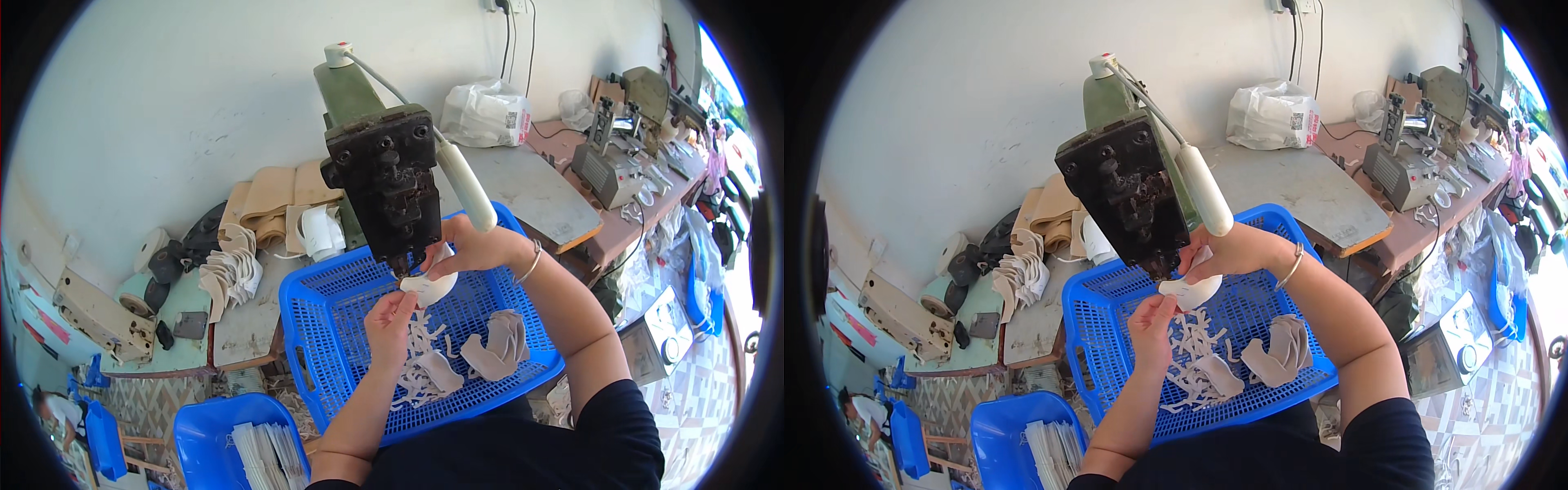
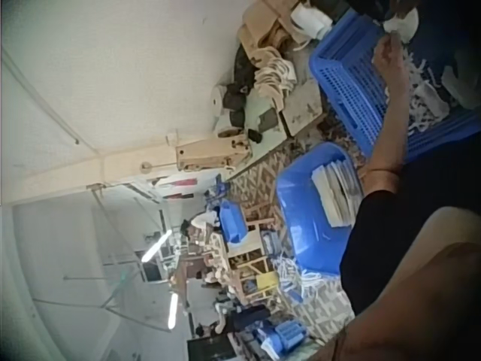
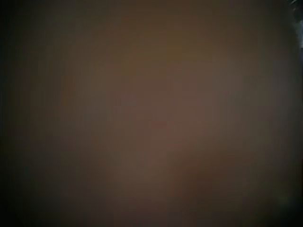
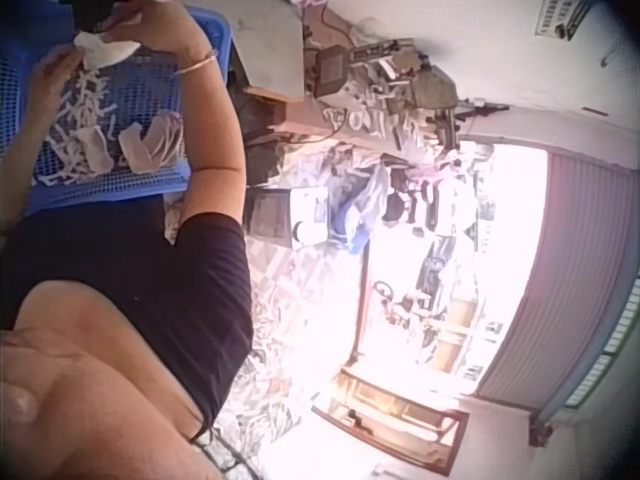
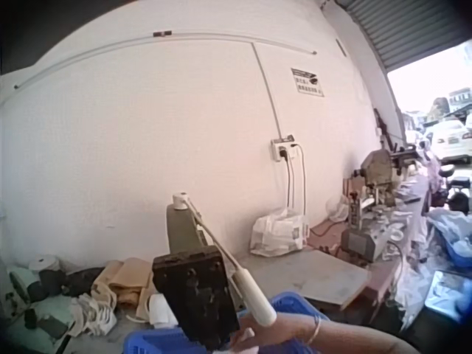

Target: The person operates a manual press machine to punch holes into small white material pieces. They pick up each piece from a blue basket, position it under the press, pull the lever to cut, and then place the finished piece back into the basket. The process is repeated continuously for multiple items.

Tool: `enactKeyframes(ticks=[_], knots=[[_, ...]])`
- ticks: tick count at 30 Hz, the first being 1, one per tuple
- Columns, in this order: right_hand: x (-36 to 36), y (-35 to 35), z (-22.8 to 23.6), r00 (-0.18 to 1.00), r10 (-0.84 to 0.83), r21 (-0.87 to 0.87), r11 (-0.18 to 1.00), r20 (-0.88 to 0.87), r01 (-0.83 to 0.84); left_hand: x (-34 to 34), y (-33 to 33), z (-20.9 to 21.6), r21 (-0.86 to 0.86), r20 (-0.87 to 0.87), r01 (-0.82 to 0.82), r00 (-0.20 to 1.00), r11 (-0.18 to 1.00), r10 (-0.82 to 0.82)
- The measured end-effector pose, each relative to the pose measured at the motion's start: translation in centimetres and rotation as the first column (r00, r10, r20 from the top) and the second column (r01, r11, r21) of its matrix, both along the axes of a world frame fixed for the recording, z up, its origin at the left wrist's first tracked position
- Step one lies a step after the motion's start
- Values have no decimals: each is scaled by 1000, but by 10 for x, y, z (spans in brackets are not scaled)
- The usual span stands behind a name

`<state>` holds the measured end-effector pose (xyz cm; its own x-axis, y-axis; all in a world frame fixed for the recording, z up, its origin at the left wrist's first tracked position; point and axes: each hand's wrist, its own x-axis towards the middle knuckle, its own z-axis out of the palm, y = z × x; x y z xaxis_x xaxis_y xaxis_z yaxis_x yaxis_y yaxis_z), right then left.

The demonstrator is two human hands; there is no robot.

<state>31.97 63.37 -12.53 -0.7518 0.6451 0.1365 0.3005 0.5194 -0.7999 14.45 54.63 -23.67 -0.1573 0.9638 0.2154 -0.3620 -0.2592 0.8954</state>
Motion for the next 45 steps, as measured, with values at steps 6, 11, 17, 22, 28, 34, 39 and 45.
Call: enactKeyframes(ticks=[6, 11, 17, 22, 28, 34, 39, 45], knots=[[7, 11, -17, 987, 49, 195, 978, 152, -79, -12, -3, -16, 81, -97, -73, 992, 994, 81], [11, 2, -48, 987, 146, 210, 965, 59, -156, -44, -4, -41, 14, -45, 60, 997, 998, -60], [-9, -27, -69, 987, -132, -62, 990, -90, 127, -51, 2, -42, -67, -287, -308, 917, 949, 277], [-29, -47, -77, 950, -204, -129, 976, -238, 177, -41, -10, -9, 514, -801, -3, 357, 858, 481], [-30, -52, -82, 912, -295, -394, 904, -285, 169, -46, 1, 37, 633, -763, 75, 231, 770, 604], [-39, -58, -86, 811, -373, -592, 805, -450, 42, -46, 12, 61, 614, -775, 61, 236, 787, 587], [-49, -61, -87, 772, -423, -671, 741, -475, -7, -49, 16, 66, 584, -790, 57, 267, 810, 551], [-55, -63, -85, 742, -417, -670, 740, -525, -59, -53, 20, 68, 561, -805, 75, 280, 824, 523]])
